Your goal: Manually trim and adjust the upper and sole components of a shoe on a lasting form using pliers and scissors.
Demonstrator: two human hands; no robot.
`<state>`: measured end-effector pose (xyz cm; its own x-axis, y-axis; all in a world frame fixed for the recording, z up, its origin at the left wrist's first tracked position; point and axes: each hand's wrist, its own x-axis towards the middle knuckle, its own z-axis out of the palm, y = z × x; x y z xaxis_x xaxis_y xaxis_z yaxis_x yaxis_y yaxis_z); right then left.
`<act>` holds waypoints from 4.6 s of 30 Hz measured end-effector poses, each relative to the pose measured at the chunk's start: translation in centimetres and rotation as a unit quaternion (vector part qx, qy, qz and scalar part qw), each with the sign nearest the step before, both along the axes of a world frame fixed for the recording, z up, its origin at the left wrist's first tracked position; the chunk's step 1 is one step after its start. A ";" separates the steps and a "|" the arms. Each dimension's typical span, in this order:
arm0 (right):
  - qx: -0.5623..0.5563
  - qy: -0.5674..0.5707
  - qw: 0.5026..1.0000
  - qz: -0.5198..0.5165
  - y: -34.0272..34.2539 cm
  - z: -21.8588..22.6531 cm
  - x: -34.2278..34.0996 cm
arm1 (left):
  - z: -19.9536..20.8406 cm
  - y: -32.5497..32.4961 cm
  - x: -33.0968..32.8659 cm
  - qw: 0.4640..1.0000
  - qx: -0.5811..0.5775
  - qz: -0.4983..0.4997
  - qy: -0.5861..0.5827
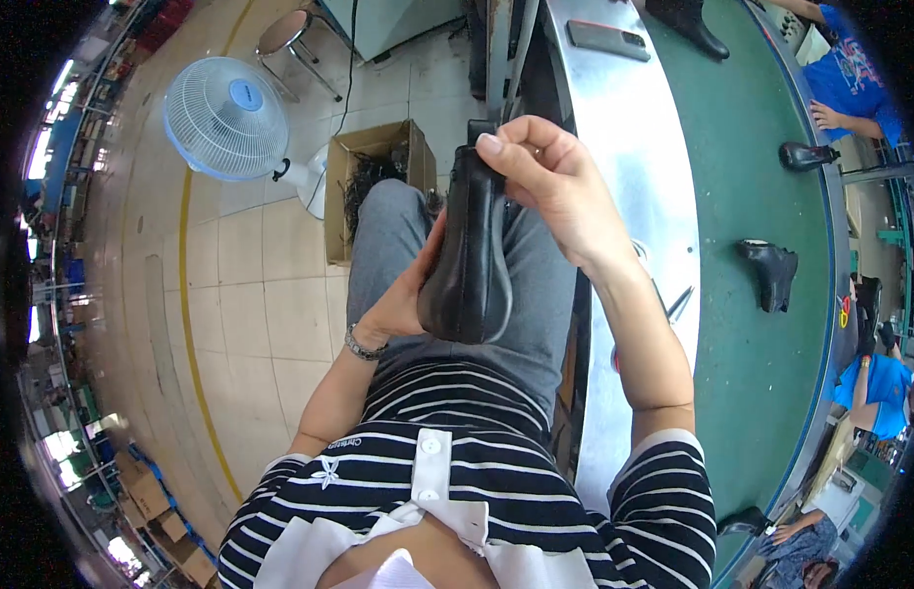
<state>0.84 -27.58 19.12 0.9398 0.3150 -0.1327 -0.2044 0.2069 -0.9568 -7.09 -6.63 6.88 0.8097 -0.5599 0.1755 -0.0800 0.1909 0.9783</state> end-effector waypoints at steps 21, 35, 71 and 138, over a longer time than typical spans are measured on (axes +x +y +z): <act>-0.743 -0.047 0.647 -0.166 -13.1 -16.1 -12.7 | -3.2 10.8 -5.1 0.906 -0.122 0.152 0.376; 0.082 0.288 0.913 -0.276 -11.5 -9.8 -8.5 | 2.7 4.2 2.6 0.878 -0.062 0.102 0.463; -0.343 0.191 0.906 0.159 8.0 -0.5 -0.7 | 1.4 3.5 8.2 0.895 0.215 0.386 -0.062; -0.311 -0.124 0.935 -0.115 4.2 -3.0 -6.9 | 1.8 4.5 -1.3 0.981 0.006 -0.002 0.195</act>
<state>-6.01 -23.37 16.12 0.9993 0.0352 0.0081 0.0214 -0.3948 -0.9185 -8.38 -2.17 8.71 0.8114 -0.5640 -0.1534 0.3010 0.1783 0.9368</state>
